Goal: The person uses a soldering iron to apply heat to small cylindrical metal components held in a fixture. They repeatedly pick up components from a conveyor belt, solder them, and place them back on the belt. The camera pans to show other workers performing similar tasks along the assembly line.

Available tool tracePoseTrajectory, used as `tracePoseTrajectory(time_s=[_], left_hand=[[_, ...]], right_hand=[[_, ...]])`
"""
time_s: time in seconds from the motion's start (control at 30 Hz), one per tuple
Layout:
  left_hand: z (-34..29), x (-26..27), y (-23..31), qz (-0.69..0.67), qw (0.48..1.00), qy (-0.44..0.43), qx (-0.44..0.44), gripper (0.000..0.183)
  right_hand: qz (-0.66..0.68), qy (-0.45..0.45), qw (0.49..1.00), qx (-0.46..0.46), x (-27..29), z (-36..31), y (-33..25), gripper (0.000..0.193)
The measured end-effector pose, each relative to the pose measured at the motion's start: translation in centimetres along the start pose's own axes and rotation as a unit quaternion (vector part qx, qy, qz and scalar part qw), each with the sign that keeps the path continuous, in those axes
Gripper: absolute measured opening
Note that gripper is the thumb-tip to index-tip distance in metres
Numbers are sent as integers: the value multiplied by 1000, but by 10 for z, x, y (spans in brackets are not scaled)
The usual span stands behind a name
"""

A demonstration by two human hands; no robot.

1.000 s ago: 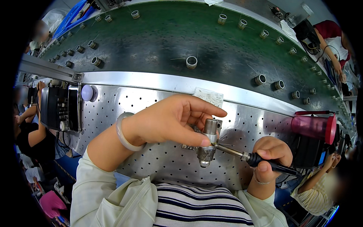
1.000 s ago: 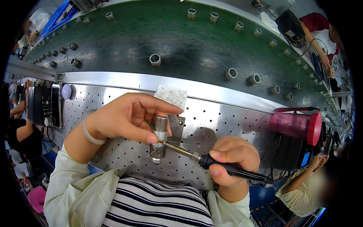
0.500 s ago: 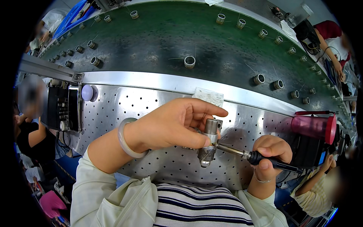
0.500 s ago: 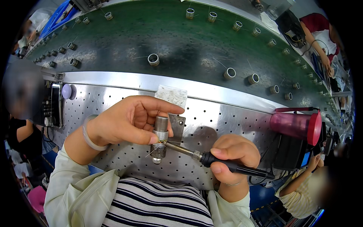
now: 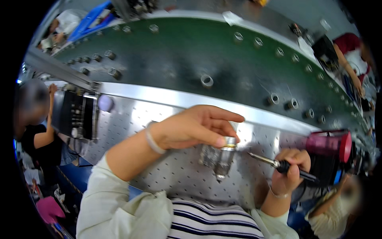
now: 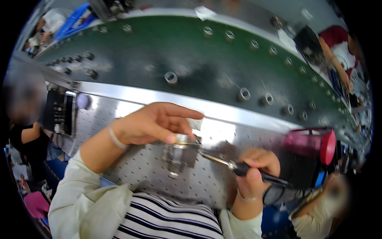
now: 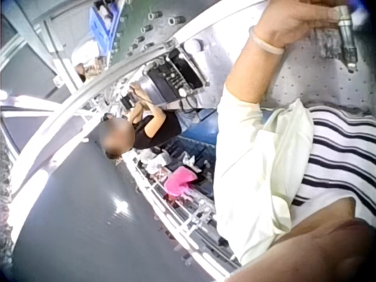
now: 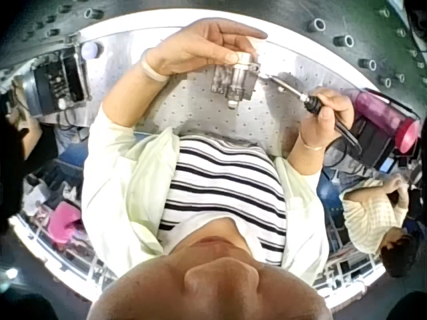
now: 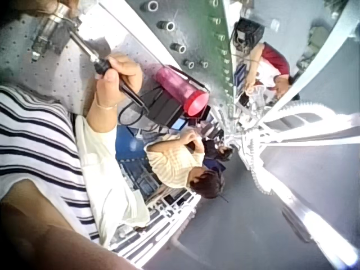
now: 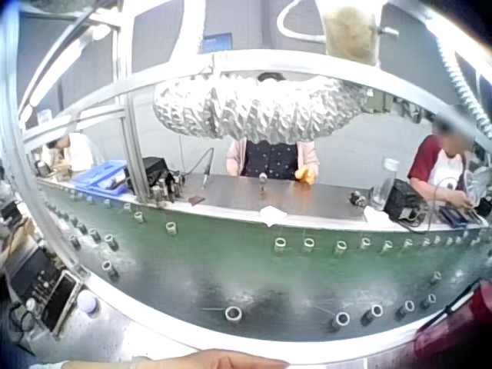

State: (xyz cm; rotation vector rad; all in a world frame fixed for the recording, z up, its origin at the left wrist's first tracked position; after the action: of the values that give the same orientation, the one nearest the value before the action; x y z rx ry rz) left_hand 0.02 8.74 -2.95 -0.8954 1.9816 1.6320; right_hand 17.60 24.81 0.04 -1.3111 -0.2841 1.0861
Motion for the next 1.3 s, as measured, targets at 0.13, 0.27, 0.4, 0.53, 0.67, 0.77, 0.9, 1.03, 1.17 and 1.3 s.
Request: tracePoseTrajectory(time_s=[0.13, 0.27, 0.4, 0.53, 0.67, 0.77, 0.9, 1.03, 1.17, 1.3], left_hand=[[12, 32, 46, 56, 986, 104, -121, 51], [-37, 121, 128, 501, 704, 420, -276, 47], [-118, 201, 182, 707, 377, 571, -178, 40], [-121, 209, 181, 775, 293, 559, -37, 62], [-37, 89, 159, 796, 365, 413, -248, 52], [46, 15, 116, 789, 490, 213, -301, 39], [121, -37, 59, 762, 547, 76, -338, 33], [159, -32, 34, 789, 560, 60, -244, 30], [115, -32, 55, 686, 698, 51, -198, 27], [52, -13, 52, 374, 926, -27, 30, 31]], right_hand=[[-42, 42, 998, -4, 7, -3, -5, 33], [-43, 56, 997, -13, 15, -4, -6, 33], [-16, 52, 999, -2, 7, -1, -5, 32], [-3, 25, 1000, -18, 4, 5, -12, 27], [-3, 24, 999, -33, 10, 5, -16, 25], [0, 28, 999, -19, 18, 3, -21, 23], [10, 37, 999, 16, 28, 4, -30, 21], [2, 53, 998, 18, 31, 4, -30, 20], [12, 49, 999, 12, 25, 3, -33, 20], [39, 59, 997, 15, 27, 0, -29, 19]])
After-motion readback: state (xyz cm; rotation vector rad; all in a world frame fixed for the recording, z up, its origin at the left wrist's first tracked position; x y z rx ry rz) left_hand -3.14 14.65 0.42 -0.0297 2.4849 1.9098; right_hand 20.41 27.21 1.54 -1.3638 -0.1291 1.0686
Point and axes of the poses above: each hand's wrist, its own z-axis towards the middle knuckle, its own x-axis out of the back of the hand, y = z × x, the point moved 4 cm from there along z, towards the middle knuckle, and after that the axes turned 3 degrees about z, right-handed, at the moved point
